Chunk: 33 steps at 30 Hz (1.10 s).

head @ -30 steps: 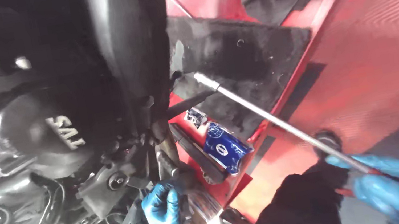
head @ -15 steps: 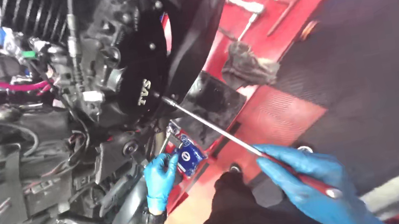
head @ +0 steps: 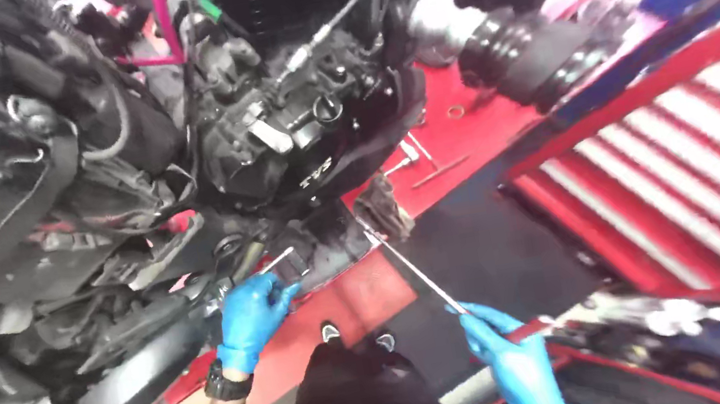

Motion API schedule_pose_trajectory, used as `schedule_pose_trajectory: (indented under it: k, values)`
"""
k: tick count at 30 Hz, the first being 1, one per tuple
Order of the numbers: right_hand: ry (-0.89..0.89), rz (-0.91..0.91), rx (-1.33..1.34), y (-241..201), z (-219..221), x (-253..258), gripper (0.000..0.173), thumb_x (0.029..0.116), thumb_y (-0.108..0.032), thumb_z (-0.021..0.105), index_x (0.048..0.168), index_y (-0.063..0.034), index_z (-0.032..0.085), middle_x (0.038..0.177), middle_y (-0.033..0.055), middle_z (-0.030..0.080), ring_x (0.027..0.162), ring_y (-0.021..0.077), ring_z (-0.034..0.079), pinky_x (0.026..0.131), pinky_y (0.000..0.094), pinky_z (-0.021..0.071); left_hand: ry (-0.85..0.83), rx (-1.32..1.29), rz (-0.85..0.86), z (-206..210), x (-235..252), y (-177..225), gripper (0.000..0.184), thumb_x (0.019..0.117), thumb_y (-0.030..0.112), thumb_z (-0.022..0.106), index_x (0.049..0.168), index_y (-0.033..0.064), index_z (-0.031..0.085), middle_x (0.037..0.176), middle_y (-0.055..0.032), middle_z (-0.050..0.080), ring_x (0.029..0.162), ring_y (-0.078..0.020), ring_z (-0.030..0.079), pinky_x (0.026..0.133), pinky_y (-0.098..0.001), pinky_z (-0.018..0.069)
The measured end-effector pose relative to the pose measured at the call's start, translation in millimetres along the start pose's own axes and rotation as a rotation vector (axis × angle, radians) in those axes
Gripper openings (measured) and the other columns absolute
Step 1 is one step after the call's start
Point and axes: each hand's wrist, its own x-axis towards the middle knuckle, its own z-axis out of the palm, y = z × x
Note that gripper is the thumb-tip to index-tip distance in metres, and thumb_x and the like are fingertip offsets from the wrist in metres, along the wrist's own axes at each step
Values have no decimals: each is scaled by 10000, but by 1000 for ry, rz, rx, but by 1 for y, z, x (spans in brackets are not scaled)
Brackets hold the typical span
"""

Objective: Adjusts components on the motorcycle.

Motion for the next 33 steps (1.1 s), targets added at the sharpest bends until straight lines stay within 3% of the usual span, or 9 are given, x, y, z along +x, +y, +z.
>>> schedule_pose_trajectory:
  k: [4, 7, 10, 14, 17, 20, 24, 27, 33]
  values:
    - [35, -26, -347, 27, 50, 28, 211, 976, -135, 642, 1132, -34, 742, 773, 19, 685, 599, 69, 585, 569, 271, 520, 3, -62, 15, 1, -1, -5, 471, 978, 546, 590, 976, 104, 752, 886, -74, 743, 851, -254, 729, 797, -515, 595]
    - [-54, -165, -666, 49, 90, 61, 291, 994, -147, 619, 1234, -4, 703, 1013, 168, 748, 904, 279, 729, 852, 514, 585, 1, -115, 18, 0, -1, -7, 490, 985, 551, 580, 970, 91, 747, 876, -91, 736, 851, -269, 724, 804, -520, 589]
    - [-146, -274, -858, 59, 116, 97, 314, 964, -105, 629, 1252, 2, 693, 1011, 210, 745, 909, 376, 731, 843, 601, 570, 5, -165, -11, 0, 0, -7, 497, 997, 548, 563, 1009, 87, 747, 921, -109, 740, 899, -286, 725, 838, -533, 580]
    - [-268, -309, -886, 32, 116, 117, 271, 984, -136, 633, 1199, 5, 719, 984, 197, 749, 906, 344, 733, 854, 564, 570, 26, -183, -51, -1, 2, -7, 482, 1010, 519, 557, 1033, 71, 735, 978, -136, 735, 953, -318, 721, 861, -546, 569]
    - [-331, -302, -818, 6, 74, 116, 230, 981, -136, 640, 1145, -2, 730, 890, 99, 734, 765, 167, 690, 749, 387, 583, 210, -266, -60, 9, -15, 15, 413, 1012, 459, 575, 1019, 81, 741, 949, -124, 738, 932, -312, 726, 838, -538, 581]
    - [-343, -210, -656, -35, 13, 94, 233, 966, -119, 628, 1149, -25, 738, 711, -12, 666, 537, 45, 547, 504, 238, 490, 307, -746, -52, 48, -31, 58, 375, 1015, 435, 586, 954, 108, 758, 857, -34, 734, 812, -165, 711, 770, -428, 592]
    - [-344, -321, -549, -93, -37, 51, 286, 984, -25, 525, 1176, -55, 734, 666, -72, 626, 504, 9, 496, 493, 193, 461, 120, -1276, -288, 125, 12, 74, 409, 1037, 435, 565, 1060, 67, 740, 914, -59, 752, 839, -167, 733, 844, -438, 611]
    - [-345, -530, -553, -113, -31, 43, 297, 992, -47, 537, 1181, -120, 753, 663, -101, 637, 506, 6, 516, 508, 196, 495, 265, -1451, -457, 153, 69, 68, 448, 1028, 477, 559, 1162, 77, 712, 1007, -57, 756, 937, -163, 733, 915, -423, 598]
    - [-264, -749, -543, -109, 10, 62, 237, 957, -16, 564, 1121, -30, 735, 834, -38, 724, 529, 11, 543, 489, 166, 482, 718, -1448, -284, 155, 115, 79, 245, 1021, 308, 622, 1182, 147, 712, 985, -5, 739, 844, -95, 700, 806, -348, 601]
